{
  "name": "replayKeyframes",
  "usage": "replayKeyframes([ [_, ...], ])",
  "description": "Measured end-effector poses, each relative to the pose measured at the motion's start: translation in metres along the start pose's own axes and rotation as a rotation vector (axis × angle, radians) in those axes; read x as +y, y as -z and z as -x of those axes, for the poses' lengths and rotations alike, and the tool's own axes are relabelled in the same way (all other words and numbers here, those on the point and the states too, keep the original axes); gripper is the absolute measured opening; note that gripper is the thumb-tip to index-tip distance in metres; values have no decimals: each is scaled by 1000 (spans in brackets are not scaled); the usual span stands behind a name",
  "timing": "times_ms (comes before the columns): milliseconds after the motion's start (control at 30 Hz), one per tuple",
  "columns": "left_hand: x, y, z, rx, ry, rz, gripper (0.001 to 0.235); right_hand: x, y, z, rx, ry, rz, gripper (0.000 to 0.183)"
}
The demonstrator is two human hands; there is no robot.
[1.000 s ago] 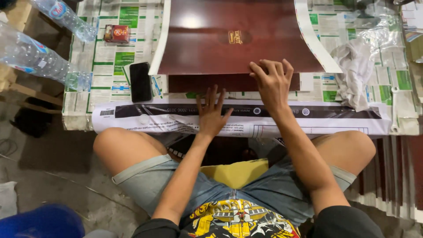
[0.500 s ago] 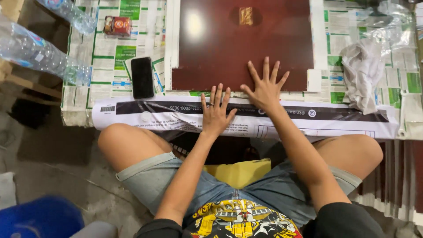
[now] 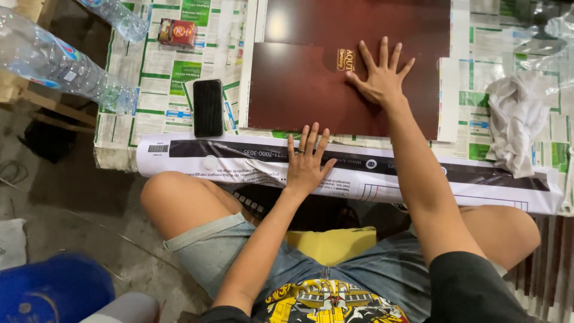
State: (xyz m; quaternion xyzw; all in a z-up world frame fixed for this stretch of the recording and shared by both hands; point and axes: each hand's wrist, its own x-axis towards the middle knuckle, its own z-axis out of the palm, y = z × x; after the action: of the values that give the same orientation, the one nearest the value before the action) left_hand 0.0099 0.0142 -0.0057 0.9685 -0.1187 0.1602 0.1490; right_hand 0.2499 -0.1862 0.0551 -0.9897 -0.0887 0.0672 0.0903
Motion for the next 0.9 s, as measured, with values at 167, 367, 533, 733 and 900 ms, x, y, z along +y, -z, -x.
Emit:
replayKeyframes([
  [167, 0, 1, -2, -47, 10, 8, 83, -3, 12, -13, -12, -24, -30, 99],
  [367, 2, 14, -3, -6, 8, 43, 83, -2, 23, -37, -32, -49, -39, 100],
  [533, 0, 8, -4, -13, 2, 61, 83, -3, 7, -33, 0, -57, -22, 105],
  [733, 1, 4, -5, 31, -4, 67, 84, -9, -18, 80, 138, 147, 27, 107],
  [900, 3, 9, -2, 21, 4, 59, 86, -3, -24, 142, 189, 307, 69, 93],
])
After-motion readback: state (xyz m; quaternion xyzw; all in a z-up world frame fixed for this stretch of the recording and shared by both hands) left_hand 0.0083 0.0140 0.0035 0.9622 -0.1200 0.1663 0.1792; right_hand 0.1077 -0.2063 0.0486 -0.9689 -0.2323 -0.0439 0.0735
